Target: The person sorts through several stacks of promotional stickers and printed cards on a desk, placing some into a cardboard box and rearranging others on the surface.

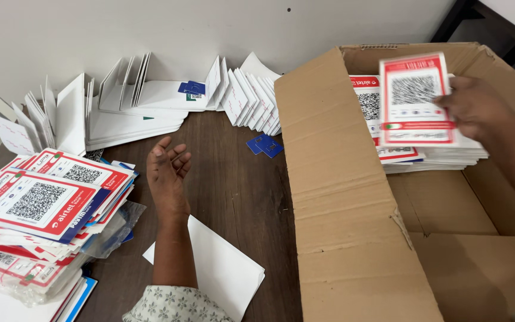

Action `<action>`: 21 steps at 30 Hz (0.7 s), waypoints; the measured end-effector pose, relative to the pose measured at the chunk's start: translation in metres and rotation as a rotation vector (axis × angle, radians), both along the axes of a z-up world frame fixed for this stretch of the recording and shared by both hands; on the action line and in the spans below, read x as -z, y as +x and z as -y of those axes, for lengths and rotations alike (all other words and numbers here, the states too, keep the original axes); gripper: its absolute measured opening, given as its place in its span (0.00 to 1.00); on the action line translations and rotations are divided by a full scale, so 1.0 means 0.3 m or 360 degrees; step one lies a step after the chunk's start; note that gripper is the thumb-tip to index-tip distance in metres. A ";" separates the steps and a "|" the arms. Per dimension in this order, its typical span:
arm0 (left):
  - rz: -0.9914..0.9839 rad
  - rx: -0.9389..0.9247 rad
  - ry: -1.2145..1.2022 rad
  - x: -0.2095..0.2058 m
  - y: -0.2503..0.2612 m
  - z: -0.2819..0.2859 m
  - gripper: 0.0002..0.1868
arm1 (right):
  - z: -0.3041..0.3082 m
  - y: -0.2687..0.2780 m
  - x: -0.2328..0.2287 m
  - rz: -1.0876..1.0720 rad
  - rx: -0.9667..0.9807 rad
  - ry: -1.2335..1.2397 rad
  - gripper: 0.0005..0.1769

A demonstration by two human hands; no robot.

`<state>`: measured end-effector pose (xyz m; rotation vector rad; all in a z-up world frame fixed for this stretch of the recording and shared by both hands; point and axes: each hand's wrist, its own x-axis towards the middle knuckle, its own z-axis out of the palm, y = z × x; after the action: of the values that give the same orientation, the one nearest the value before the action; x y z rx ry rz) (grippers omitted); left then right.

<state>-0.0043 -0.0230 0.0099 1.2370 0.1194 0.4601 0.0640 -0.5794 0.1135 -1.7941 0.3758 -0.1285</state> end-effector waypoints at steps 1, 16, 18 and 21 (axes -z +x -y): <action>-0.0007 0.0000 -0.0003 0.003 0.000 0.000 0.37 | -0.047 0.014 0.002 0.0079 -0.0111 0.0016 0.28; -0.0073 -0.0017 0.0051 0.001 0.006 0.010 0.37 | -0.248 0.078 0.079 -0.0208 -0.0255 -0.1795 0.21; -0.0063 -0.0026 0.0033 -0.002 0.004 0.007 0.36 | -0.239 0.114 0.090 -0.0191 -0.0386 -0.2090 0.22; 0.0013 -0.0033 -0.0012 0.000 0.002 -0.016 0.35 | -0.300 0.107 0.056 0.0257 -0.0354 -0.1995 0.29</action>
<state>-0.0036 -0.0181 0.0099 1.2275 0.1270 0.4820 0.0962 -0.4893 0.0967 -3.0114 -0.0863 -0.4112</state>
